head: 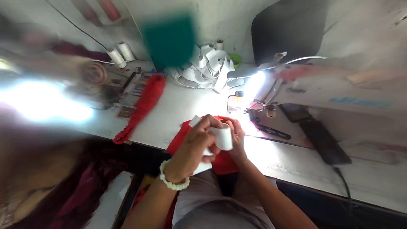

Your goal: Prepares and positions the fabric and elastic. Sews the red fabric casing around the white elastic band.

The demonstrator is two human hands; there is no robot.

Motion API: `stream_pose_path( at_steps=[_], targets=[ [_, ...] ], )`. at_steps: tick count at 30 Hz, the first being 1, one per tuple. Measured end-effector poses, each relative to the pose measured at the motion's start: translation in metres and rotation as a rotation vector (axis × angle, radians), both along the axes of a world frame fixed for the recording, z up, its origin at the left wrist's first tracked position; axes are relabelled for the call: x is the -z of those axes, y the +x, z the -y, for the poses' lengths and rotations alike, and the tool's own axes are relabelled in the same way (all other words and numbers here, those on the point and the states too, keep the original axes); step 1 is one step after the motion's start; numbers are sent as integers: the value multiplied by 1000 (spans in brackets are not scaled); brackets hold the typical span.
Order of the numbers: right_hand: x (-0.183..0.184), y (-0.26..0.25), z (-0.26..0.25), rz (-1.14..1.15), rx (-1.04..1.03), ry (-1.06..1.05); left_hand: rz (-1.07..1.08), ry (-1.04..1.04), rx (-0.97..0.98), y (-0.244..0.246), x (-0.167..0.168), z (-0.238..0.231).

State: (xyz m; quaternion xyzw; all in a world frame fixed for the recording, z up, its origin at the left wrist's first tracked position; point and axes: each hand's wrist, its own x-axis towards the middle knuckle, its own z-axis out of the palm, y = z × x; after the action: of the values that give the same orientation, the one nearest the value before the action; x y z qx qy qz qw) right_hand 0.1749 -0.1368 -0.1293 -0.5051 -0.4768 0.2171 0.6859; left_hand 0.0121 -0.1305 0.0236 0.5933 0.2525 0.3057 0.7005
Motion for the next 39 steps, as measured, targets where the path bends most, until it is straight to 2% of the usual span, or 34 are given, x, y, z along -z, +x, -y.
stream_pose_path(
  at_steps=[2, 4, 7, 10, 14, 16, 17, 20, 23, 25, 27, 30, 32, 36, 39],
  targets=[
    [-1, 5, 5, -204, -199, 14, -92, 3, 17, 14, 25, -3],
    [-1, 9, 6, -344, -387, -96, -189, 11, -112, 27, 59, -18],
    [1, 15, -1, -343, -534, -280, -167, 7, -249, 28, 95, -34],
    [-5, 16, -2, -315, -427, -387, -227, 217, -309, 16, 108, -36],
    [-12, 17, 2, -307, -277, -452, -683, 774, -314, -30, 136, -39],
    [-18, 22, 10, -204, -188, -540, -781, 883, -282, -58, 149, -37],
    [-22, 26, 16, -125, -140, -606, -761, 923, -294, -71, 152, -36],
    [-26, 42, 37, 86, -99, -744, -672, 964, -345, -93, 140, -39],
    [-29, 55, 52, 134, -222, -777, -644, 775, -291, -81, 96, -56],
    [-29, 59, 56, 78, -261, -756, -660, 805, -256, -59, 72, -85],
    [-27, 57, 56, 20, -205, -735, -739, 940, -249, -23, 58, -119],
    [-23, 53, 49, 29, -36, -778, -903, 1092, -240, 35, 61, -145],
    [-23, 55, 46, 17, 24, -806, -844, 1122, -219, 66, 72, -111],
    [-26, 56, 42, -62, 24, -826, -780, 701, 5, 78, 94, 9],
    [-34, 55, 42, -198, -21, -801, -841, 622, -76, 70, 110, 30]
  ],
)
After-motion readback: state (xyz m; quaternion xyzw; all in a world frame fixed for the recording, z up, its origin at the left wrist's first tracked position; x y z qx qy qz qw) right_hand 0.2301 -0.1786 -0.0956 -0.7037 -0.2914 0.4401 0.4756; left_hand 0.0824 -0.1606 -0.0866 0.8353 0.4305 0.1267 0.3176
